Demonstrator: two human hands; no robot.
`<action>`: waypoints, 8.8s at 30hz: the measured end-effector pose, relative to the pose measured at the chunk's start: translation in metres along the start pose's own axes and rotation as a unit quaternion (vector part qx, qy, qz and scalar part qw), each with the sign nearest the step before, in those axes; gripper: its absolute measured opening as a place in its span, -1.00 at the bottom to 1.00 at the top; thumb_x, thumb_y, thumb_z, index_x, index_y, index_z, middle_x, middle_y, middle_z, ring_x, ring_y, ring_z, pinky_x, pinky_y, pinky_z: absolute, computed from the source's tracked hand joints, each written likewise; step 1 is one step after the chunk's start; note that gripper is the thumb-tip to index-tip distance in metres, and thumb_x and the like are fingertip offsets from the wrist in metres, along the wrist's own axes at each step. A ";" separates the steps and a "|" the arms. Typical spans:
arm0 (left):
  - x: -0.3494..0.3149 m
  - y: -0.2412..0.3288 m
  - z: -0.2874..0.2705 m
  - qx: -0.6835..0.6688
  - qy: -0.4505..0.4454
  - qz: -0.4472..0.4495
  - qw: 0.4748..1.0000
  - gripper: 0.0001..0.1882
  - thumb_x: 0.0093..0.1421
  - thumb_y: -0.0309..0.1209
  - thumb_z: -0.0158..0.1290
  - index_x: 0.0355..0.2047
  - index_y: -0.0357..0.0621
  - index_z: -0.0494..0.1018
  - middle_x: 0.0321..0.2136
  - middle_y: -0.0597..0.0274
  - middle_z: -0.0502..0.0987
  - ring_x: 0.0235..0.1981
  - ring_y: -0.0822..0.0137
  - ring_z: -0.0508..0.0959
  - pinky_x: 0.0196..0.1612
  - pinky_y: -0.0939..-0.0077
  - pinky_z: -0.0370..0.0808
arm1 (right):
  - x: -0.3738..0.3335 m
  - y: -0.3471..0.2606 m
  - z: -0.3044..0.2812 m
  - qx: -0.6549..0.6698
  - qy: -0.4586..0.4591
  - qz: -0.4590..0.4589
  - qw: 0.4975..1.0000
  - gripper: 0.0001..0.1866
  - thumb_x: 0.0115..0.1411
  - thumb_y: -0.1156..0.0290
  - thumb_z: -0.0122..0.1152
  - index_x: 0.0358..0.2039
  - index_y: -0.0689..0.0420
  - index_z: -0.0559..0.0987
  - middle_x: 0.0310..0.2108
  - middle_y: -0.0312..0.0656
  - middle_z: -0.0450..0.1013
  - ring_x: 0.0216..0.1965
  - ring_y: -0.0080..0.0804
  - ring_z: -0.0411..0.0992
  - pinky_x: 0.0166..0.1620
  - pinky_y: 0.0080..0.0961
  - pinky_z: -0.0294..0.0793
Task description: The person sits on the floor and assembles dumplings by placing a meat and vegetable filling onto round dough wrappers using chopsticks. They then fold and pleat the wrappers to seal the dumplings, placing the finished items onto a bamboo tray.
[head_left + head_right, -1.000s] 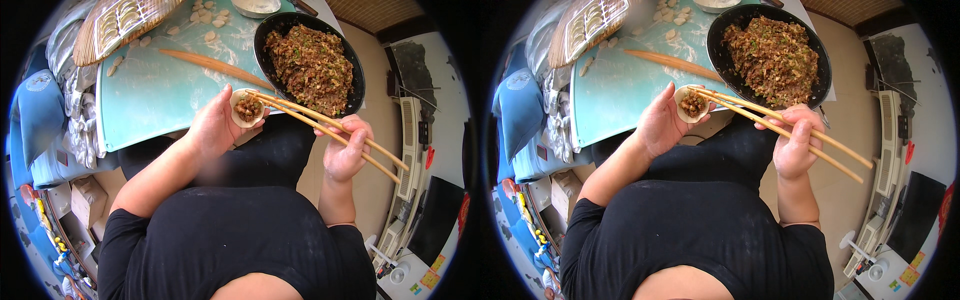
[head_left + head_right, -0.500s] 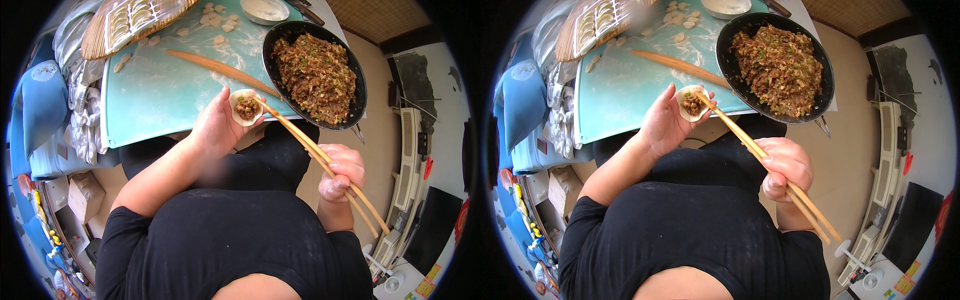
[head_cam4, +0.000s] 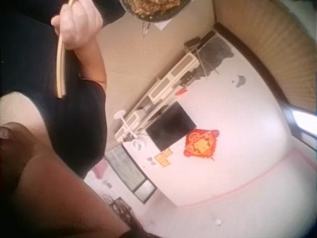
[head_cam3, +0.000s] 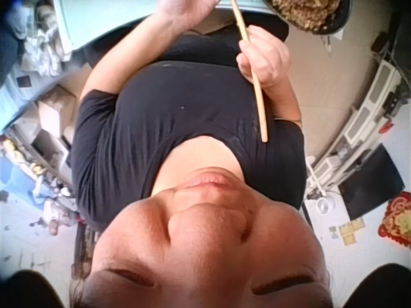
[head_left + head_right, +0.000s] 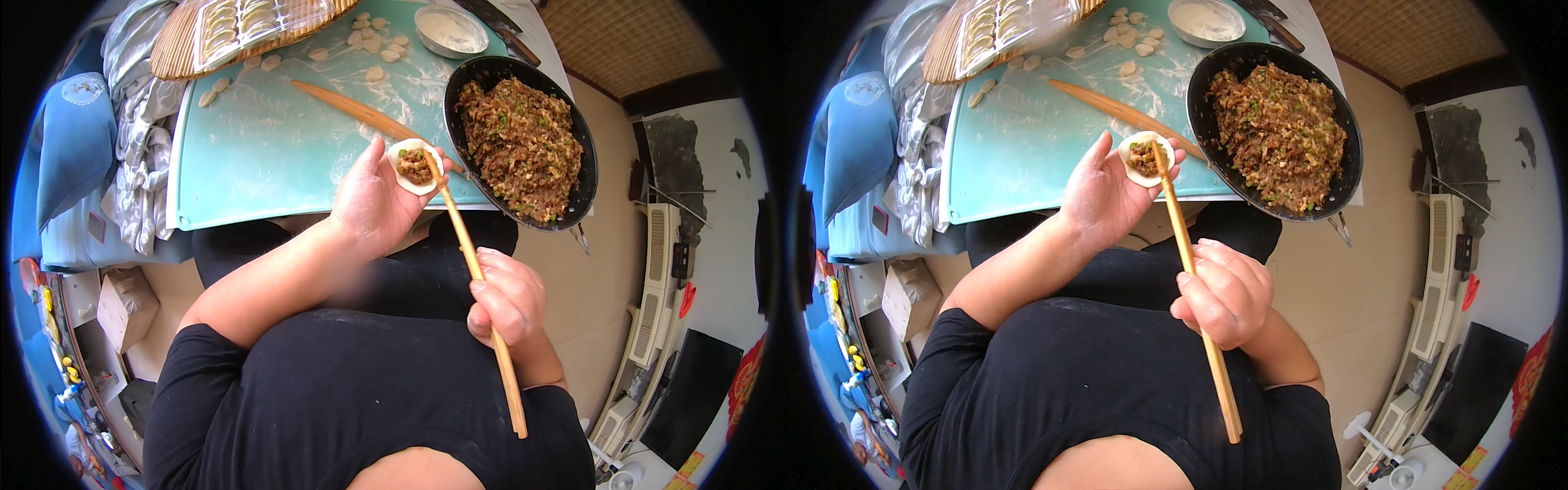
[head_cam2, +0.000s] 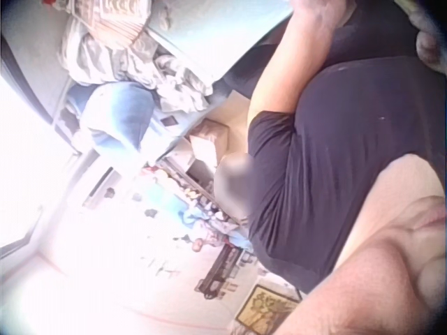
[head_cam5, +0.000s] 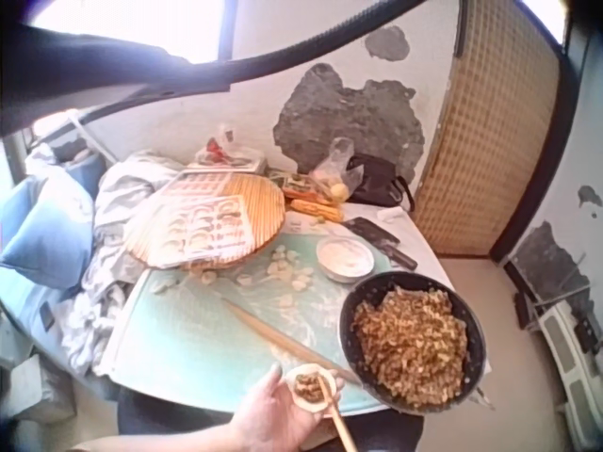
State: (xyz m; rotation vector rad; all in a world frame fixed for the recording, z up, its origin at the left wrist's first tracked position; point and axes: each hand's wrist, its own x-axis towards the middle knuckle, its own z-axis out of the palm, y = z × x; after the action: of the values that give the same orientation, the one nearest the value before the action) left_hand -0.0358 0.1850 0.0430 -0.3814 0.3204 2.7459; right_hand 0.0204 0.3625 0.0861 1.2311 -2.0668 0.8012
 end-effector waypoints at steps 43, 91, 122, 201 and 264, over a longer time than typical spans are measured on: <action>-0.024 0.014 -0.019 0.053 -0.084 -0.148 0.984 -0.36 0.28 0.03 -0.42 0.07 -0.33 0.17 0.04 -0.16 0.28 0.05 0.03 0.34 0.09 0.24 0.33 | -0.004 0.035 -0.016 0.321 0.206 0.215 0.899 -0.66 0.30 0.18 -0.20 -0.41 0.22 0.33 -0.56 -0.07 0.26 -0.62 -0.27 0.38 -0.60 -0.41 0.48; -0.027 0.016 -0.014 0.035 -0.043 -0.078 0.995 -0.35 0.30 0.00 -0.46 0.10 -0.37 0.12 0.05 -0.19 0.24 0.07 0.06 0.32 0.10 0.26 0.33 | -0.019 0.047 0.015 0.415 0.361 0.505 0.665 -0.67 0.29 0.14 -0.18 -0.42 0.15 0.36 -0.63 -0.18 0.35 -0.62 -0.33 0.42 -0.56 -0.35 0.54; -0.039 0.032 -0.024 0.122 0.102 -0.120 0.980 -0.49 0.31 -0.16 -0.40 0.07 -0.35 0.14 0.01 -0.11 0.31 0.08 -0.01 0.32 0.14 -0.02 0.19 | -0.096 0.070 -0.030 0.145 0.185 0.757 0.610 -0.53 0.09 -0.03 0.16 -0.72 0.07 0.36 -0.74 -0.38 0.24 -0.73 -0.73 0.13 -0.63 -0.81 0.07; -0.112 0.059 -0.022 0.627 -0.083 0.117 0.766 -0.46 0.03 -0.62 0.12 0.05 -0.19 0.27 -0.14 0.18 0.46 -0.15 0.44 0.46 -0.11 0.58 0.44 | 0.047 -0.022 0.080 0.036 0.031 0.022 0.999 -0.77 -0.22 0.49 0.33 -0.44 0.10 0.57 -0.46 -0.30 0.40 -0.46 -0.32 0.32 -0.37 -0.47 0.30; -0.113 0.062 -0.037 0.494 -0.092 0.238 0.831 -0.54 -0.03 -0.74 0.10 -0.07 -0.21 0.37 -0.08 0.15 0.43 -0.05 0.35 0.44 -0.01 0.50 0.40 | 0.045 -0.018 0.076 0.199 -0.073 0.180 0.961 -0.84 0.07 0.48 0.18 -0.31 0.23 0.50 -0.52 -0.14 0.43 -0.54 -0.33 0.41 -0.43 -0.53 0.39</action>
State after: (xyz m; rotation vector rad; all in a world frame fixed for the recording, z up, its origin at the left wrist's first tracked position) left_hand 0.0513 0.0839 0.0526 0.2873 1.8594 2.5385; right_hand 0.0050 0.2740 0.0743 1.1535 -2.3657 1.3861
